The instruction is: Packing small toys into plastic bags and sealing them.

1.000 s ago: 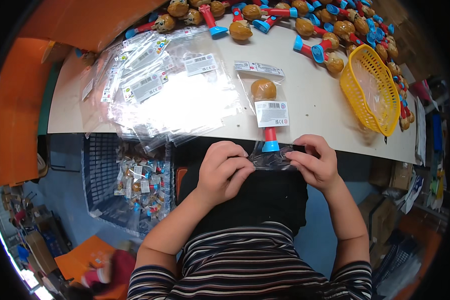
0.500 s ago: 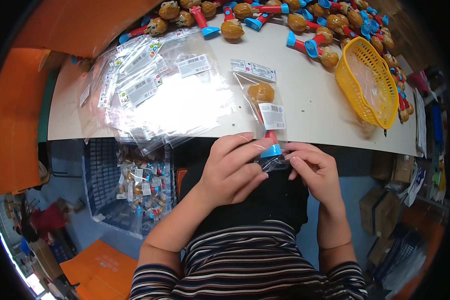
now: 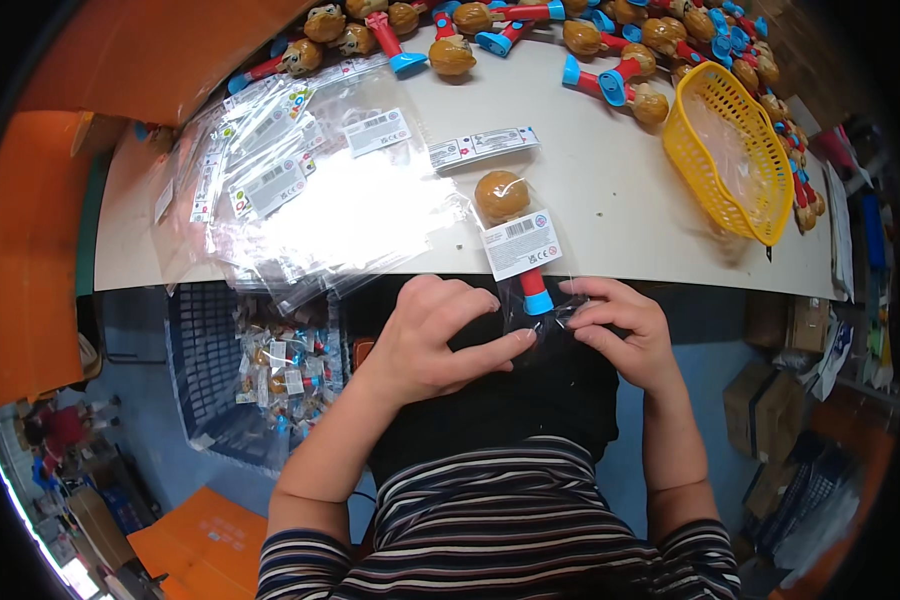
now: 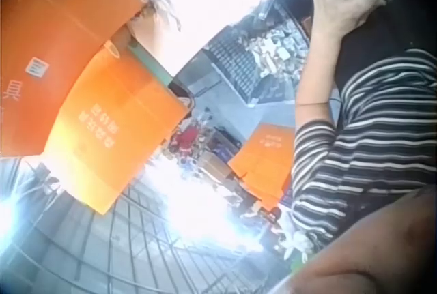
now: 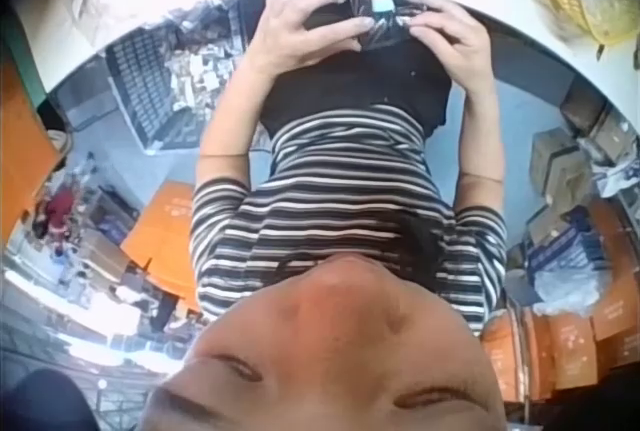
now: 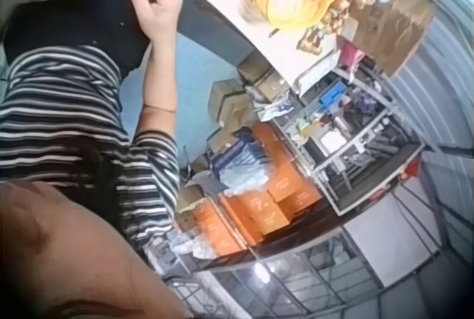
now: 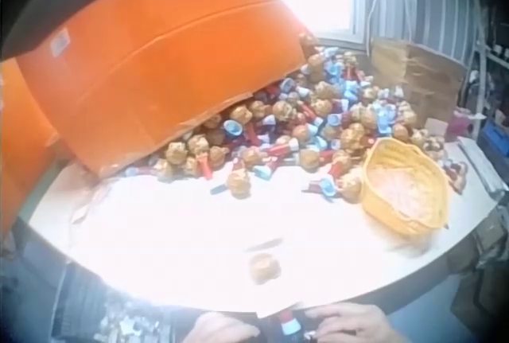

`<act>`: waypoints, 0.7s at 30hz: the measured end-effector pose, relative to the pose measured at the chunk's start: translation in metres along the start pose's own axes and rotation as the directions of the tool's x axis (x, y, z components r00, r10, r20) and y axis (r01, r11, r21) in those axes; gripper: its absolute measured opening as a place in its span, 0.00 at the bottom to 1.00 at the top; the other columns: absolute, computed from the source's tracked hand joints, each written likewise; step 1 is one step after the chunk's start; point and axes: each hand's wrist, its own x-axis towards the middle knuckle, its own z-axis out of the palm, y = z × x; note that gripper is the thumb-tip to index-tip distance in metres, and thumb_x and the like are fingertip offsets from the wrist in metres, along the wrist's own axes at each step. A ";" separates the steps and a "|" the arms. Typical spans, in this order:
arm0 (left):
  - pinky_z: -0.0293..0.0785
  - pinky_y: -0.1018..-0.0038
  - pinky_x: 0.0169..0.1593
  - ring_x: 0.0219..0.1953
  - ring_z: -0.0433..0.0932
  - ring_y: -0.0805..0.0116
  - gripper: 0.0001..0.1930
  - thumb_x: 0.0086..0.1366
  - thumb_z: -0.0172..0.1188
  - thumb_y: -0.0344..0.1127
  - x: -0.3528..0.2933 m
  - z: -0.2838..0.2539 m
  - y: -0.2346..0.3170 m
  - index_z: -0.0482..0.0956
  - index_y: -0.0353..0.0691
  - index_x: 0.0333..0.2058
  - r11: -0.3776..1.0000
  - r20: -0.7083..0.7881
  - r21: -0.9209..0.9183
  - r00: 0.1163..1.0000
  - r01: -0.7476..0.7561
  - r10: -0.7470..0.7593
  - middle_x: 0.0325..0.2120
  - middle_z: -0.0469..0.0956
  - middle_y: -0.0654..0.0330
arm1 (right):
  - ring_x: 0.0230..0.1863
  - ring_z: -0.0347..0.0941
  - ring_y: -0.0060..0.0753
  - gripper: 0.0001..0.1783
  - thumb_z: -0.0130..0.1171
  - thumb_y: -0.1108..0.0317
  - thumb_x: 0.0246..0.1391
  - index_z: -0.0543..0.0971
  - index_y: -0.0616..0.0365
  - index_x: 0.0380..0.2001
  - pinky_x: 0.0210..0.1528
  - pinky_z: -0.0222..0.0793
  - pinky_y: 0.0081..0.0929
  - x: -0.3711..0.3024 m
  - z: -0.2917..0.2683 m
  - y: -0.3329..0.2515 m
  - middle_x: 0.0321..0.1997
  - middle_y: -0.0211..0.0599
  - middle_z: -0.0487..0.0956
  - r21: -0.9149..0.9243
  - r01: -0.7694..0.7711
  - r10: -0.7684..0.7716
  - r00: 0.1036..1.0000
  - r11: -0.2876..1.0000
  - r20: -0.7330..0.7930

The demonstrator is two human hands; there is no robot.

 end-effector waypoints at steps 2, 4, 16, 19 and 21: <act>0.65 0.67 0.43 0.42 0.72 0.63 0.25 0.44 0.76 0.47 -0.002 0.004 0.005 0.85 0.60 0.45 0.999 0.015 -0.049 1.000 0.014 -0.013 0.41 0.71 0.61 | 0.39 0.80 0.29 0.07 0.64 0.81 0.49 0.83 0.64 0.34 0.45 0.75 0.24 0.001 0.000 -0.001 0.53 0.50 0.79 -0.018 -0.009 0.009 1.000 1.000 0.005; 0.65 0.67 0.43 0.41 0.73 0.63 0.24 0.45 0.76 0.47 -0.006 0.004 0.006 0.85 0.60 0.45 0.995 0.018 -0.075 0.998 0.062 -0.061 0.41 0.71 0.62 | 0.39 0.80 0.29 0.07 0.63 0.81 0.49 0.83 0.64 0.34 0.45 0.75 0.25 -0.001 0.001 0.003 0.53 0.51 0.79 0.004 -0.003 0.003 1.000 1.000 -0.001; 0.69 0.70 0.35 0.34 0.76 0.65 0.19 0.48 0.72 0.35 -0.021 0.031 0.005 0.86 0.52 0.42 0.988 -0.054 -0.112 0.992 0.106 -0.112 0.34 0.75 0.63 | 0.37 0.80 0.28 0.07 0.62 0.82 0.50 0.83 0.65 0.34 0.43 0.74 0.24 -0.001 0.001 0.008 0.53 0.50 0.78 0.104 0.033 -0.031 0.999 0.994 -0.025; 0.70 0.70 0.35 0.34 0.76 0.65 0.19 0.47 0.72 0.34 -0.018 0.032 0.007 0.86 0.51 0.41 0.984 -0.085 -0.138 0.989 0.112 -0.124 0.35 0.75 0.62 | 0.37 0.80 0.29 0.06 0.62 0.82 0.50 0.83 0.65 0.34 0.44 0.75 0.24 -0.003 0.001 0.010 0.53 0.50 0.78 0.141 0.023 -0.019 0.999 0.990 -0.028; 0.71 0.70 0.34 0.33 0.76 0.65 0.18 0.47 0.72 0.34 -0.015 0.030 0.005 0.86 0.50 0.41 0.988 -0.083 -0.123 0.991 0.094 -0.104 0.34 0.75 0.62 | 0.37 0.80 0.29 0.06 0.62 0.82 0.51 0.83 0.66 0.34 0.44 0.75 0.24 -0.005 0.002 0.011 0.53 0.50 0.78 0.168 0.012 -0.007 1.000 0.986 -0.029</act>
